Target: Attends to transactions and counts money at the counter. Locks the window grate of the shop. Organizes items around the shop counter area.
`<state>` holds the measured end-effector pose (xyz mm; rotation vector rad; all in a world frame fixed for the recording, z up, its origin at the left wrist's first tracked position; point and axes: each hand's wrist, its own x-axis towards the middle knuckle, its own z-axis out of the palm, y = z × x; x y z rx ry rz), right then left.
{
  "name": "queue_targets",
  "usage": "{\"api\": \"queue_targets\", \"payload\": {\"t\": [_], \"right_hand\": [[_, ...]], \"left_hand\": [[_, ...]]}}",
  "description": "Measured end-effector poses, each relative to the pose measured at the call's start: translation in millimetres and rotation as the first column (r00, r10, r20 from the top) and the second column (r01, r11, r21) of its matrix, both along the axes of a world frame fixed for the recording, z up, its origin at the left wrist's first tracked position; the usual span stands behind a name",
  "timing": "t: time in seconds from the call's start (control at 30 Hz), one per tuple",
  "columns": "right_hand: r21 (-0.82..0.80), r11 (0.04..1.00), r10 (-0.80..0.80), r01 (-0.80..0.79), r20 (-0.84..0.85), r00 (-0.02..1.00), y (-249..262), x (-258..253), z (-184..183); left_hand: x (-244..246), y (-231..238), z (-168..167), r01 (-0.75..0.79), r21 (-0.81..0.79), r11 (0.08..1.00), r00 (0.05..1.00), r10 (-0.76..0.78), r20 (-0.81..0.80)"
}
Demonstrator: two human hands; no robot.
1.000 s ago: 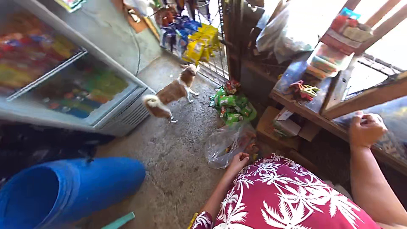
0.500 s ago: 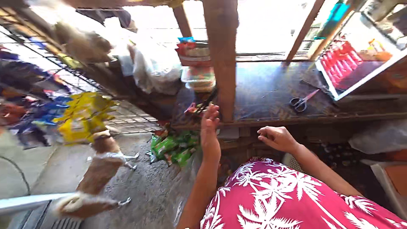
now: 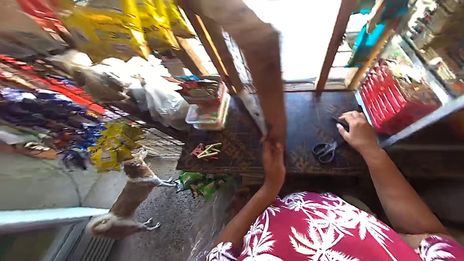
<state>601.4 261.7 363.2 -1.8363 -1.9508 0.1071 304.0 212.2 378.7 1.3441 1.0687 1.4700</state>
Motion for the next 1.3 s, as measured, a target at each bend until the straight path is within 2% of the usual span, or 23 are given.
{"api": "queue_targets", "payload": {"t": [0.13,0.2,0.27,0.33,0.43,0.53,0.63,0.73,0.8,0.9,1.0,1.1,1.3], "right_hand": [[-0.195,0.98,-0.018,0.03,0.063,0.998,31.9,5.8,3.2],[-0.226,0.974,-0.006,0.022,0.069,0.998,37.1,8.2,5.3],[-0.247,0.969,0.004,0.017,0.084,0.996,39.3,9.8,6.7],[-0.265,0.964,0.012,0.004,0.059,0.998,41.3,13.7,8.3],[-0.175,0.984,0.004,-0.028,-0.135,0.991,48.8,15.1,14.5],[-0.086,0.996,-0.033,-0.004,-0.427,0.904,46.4,8.6,27.0],[0.01,0.999,-0.03,0.044,-0.58,0.814,48.7,2.5,42.2],[0.156,0.981,0.026,0.114,-0.69,0.723,58.5,-3.1,60.3],[0.29,0.938,0.094,0.188,-0.737,0.669,71.7,-5.7,72.5],[0.496,0.822,0.23,0.28,-0.74,0.632,97.1,-9.3,88.8],[0.611,0.713,0.293,0.343,-0.705,0.646,122.1,-11.7,97.3],[0.644,0.651,0.255,0.401,-0.684,0.683,140.6,-12.5,101.0],[0.65,0.648,0.164,0.397,-0.629,0.76,147.3,-11.8,106.1]], "left_hand": [[23.6,60.2,14.0,0.263,-0.022,0.965,0.953,-0.263,-0.15],[34.4,92.9,21.1,0.325,0.032,0.945,0.929,-0.312,-0.2],[46.6,127.6,24.6,0.371,0.135,0.919,0.919,-0.344,-0.191],[61.1,158.2,33.0,0.412,0.172,0.895,0.906,-0.383,-0.179],[81.0,197.7,48.5,0.443,0.127,0.888,0.885,-0.41,-0.221],[100.6,230.7,49.5,0.449,0.086,0.889,0.864,-0.408,-0.294],[117.4,255.5,55.5,0.409,0.088,0.908,0.874,-0.362,-0.323],[134.9,269.6,62.4,0.29,0.126,0.949,0.916,-0.237,-0.325],[148.3,272.4,68.2,0.196,0.151,0.969,0.933,-0.136,-0.334],[164.5,275.6,68.3,0.091,0.178,0.98,0.953,-0.034,-0.301],[167.1,278.2,65.9,0.068,0.191,0.979,0.952,-0.006,-0.305],[166.1,278.8,67.3,0.065,0.182,0.981,0.953,-0.007,-0.303],[168.5,283.8,73.4,0.039,0.17,0.985,0.964,0.007,-0.265]]}}
